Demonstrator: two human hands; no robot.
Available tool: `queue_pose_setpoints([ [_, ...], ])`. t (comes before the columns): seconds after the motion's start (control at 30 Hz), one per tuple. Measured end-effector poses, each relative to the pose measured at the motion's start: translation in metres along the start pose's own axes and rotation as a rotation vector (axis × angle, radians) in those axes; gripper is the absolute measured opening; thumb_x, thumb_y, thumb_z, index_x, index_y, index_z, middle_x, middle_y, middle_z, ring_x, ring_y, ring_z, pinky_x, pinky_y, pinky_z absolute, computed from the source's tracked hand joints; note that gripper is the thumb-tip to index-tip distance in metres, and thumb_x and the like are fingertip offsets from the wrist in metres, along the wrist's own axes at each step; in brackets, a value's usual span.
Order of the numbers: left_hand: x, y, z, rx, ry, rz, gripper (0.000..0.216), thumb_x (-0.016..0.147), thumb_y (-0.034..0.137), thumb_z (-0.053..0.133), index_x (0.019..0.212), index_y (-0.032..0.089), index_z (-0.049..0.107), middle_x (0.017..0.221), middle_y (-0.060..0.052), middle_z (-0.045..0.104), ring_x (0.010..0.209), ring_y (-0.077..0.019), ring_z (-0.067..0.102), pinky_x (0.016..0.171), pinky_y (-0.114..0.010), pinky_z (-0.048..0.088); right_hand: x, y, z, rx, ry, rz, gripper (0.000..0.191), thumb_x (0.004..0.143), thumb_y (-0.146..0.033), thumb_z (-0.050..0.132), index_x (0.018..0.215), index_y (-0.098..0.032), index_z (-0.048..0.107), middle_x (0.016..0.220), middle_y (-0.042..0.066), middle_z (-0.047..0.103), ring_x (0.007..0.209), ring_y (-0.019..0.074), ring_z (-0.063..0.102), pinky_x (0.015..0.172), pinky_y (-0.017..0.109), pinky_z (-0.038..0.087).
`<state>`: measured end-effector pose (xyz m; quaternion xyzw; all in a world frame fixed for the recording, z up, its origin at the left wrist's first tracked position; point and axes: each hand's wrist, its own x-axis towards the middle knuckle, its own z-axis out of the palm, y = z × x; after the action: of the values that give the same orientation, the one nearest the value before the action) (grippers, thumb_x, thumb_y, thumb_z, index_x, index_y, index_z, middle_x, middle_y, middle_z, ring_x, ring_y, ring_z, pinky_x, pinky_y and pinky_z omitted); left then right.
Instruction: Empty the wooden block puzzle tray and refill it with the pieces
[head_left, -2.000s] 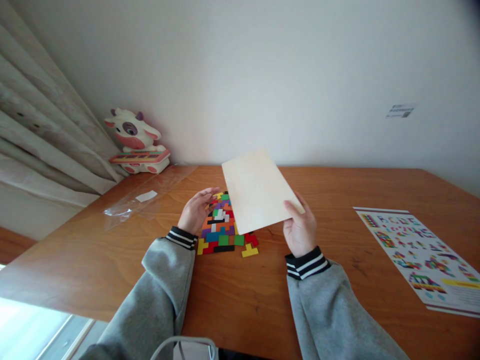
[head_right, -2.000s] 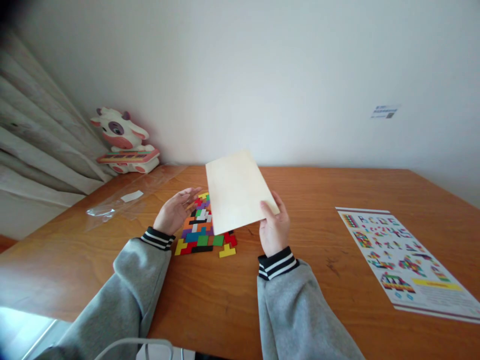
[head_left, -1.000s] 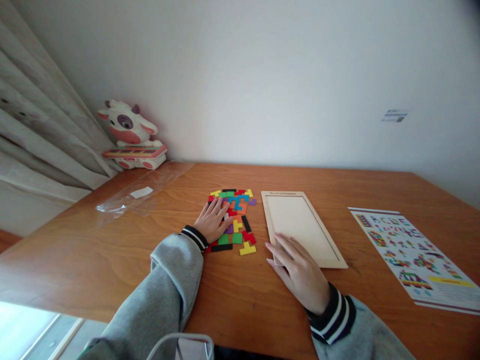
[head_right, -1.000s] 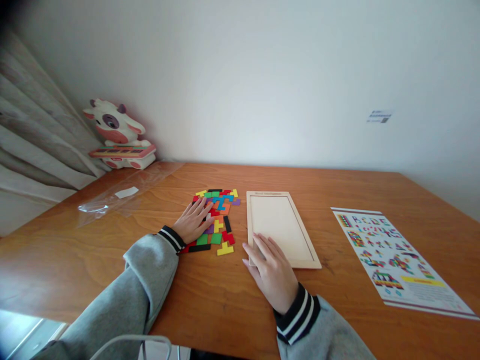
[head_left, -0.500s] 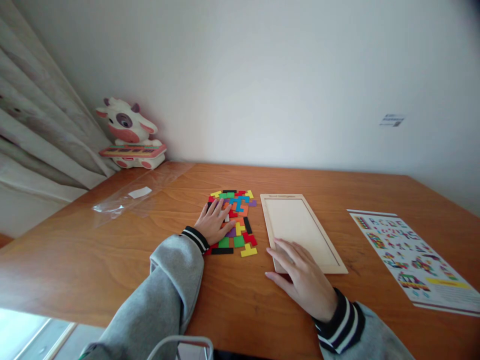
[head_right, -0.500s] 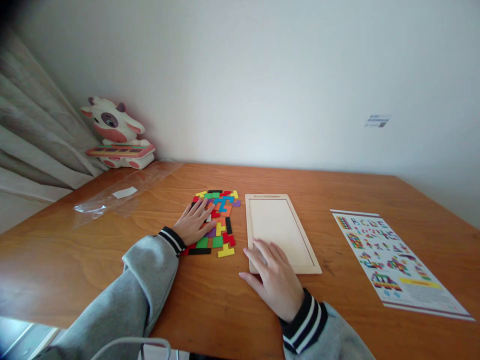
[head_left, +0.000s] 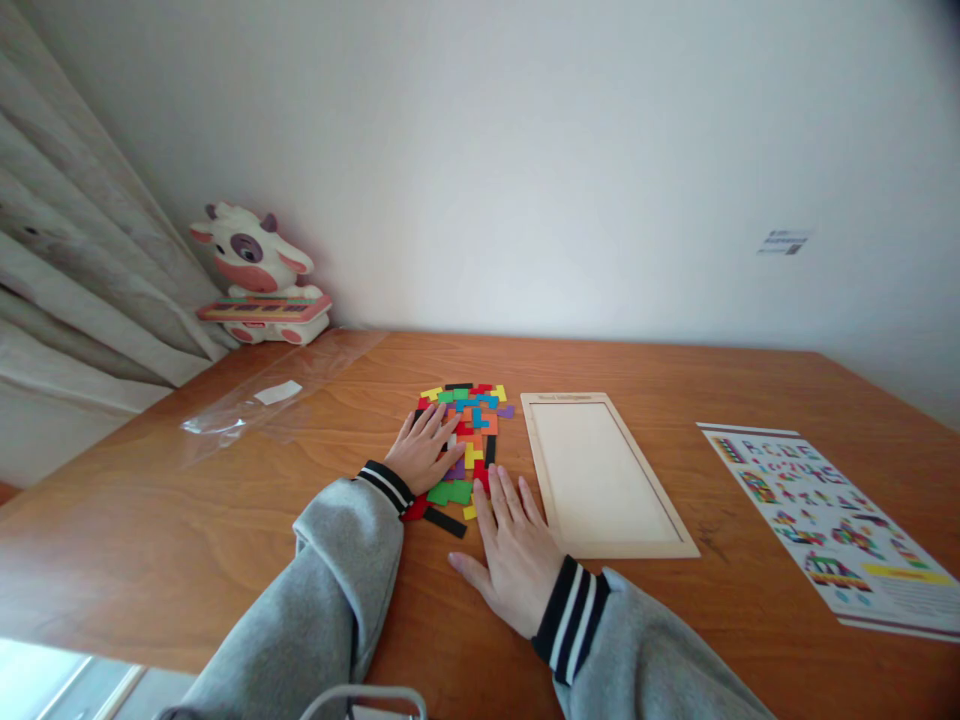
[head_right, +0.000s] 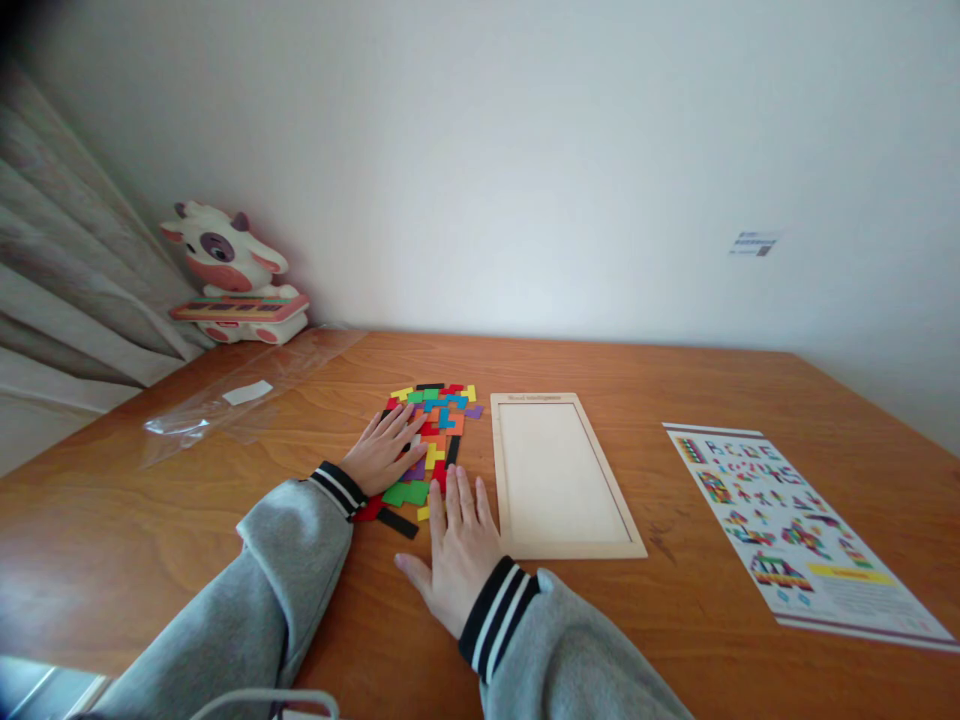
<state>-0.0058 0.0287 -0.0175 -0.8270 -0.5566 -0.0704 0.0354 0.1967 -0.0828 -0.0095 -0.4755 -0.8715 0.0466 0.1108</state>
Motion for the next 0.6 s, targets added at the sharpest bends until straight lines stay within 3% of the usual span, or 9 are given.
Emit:
queue_pose_setpoints([
  [0.13, -0.002, -0.013, 0.001, -0.045, 0.025, 0.024, 0.061, 0.098, 0.056, 0.038, 0.148, 0.021, 0.043, 0.158, -0.014, 0.034, 0.147, -0.0309, 0.03, 0.119, -0.056, 0.025, 0.015, 0.004, -0.017, 0.042, 0.004, -0.046, 0.08, 0.094, -0.068, 0.037, 0.147, -0.008, 0.045, 0.15, 0.025, 0.044, 0.14, 0.0395, 0.039, 0.113, 0.062, 0.029],
  [0.23, -0.003, -0.017, 0.0, -0.054, 0.025, 0.03, 0.061, 0.098, 0.057, 0.037, 0.147, 0.021, 0.044, 0.158, -0.014, 0.034, 0.147, -0.0318, 0.031, 0.119, -0.057, 0.025, 0.041, 0.025, -0.029, 0.079, 0.047, -0.03, 0.057, 0.099, -0.055, 0.037, 0.132, -0.013, 0.059, 0.131, 0.021, 0.062, 0.119, 0.0323, 0.059, 0.106, 0.053, 0.04],
  [0.33, -0.003, -0.016, -0.003, -0.043, -0.005, 0.033, 0.061, 0.099, 0.056, 0.036, 0.148, 0.02, 0.044, 0.159, -0.015, 0.032, 0.148, -0.0321, 0.029, 0.119, -0.056, 0.023, 0.073, 0.049, -0.026, 0.006, 0.105, 0.079, 0.057, 0.1, -0.048, 0.039, 0.14, -0.008, 0.051, 0.145, 0.026, 0.049, 0.135, 0.0354, 0.046, 0.111, 0.055, 0.034],
  [0.43, -0.003, -0.016, -0.005, -0.035, -0.02, 0.048, 0.061, 0.099, 0.055, 0.035, 0.149, 0.02, 0.042, 0.159, -0.015, 0.031, 0.148, -0.0321, 0.027, 0.119, -0.056, 0.023, 0.096, 0.063, -0.011, -0.035, 0.042, 0.169, 0.065, 0.1, -0.051, 0.037, 0.146, -0.004, 0.043, 0.152, 0.028, 0.038, 0.144, 0.0384, 0.034, 0.115, 0.061, 0.023],
  [0.6, -0.004, -0.021, -0.003, -0.032, -0.03, 0.099, 0.063, 0.1, 0.056, 0.034, 0.151, 0.019, 0.037, 0.16, -0.013, 0.029, 0.15, -0.0302, 0.023, 0.12, -0.056, 0.023, 0.098, 0.061, 0.004, -0.015, -0.018, 0.12, 0.074, 0.101, -0.055, 0.031, 0.15, 0.0, 0.036, 0.157, 0.027, 0.029, 0.148, 0.0364, 0.025, 0.118, 0.059, 0.017],
])
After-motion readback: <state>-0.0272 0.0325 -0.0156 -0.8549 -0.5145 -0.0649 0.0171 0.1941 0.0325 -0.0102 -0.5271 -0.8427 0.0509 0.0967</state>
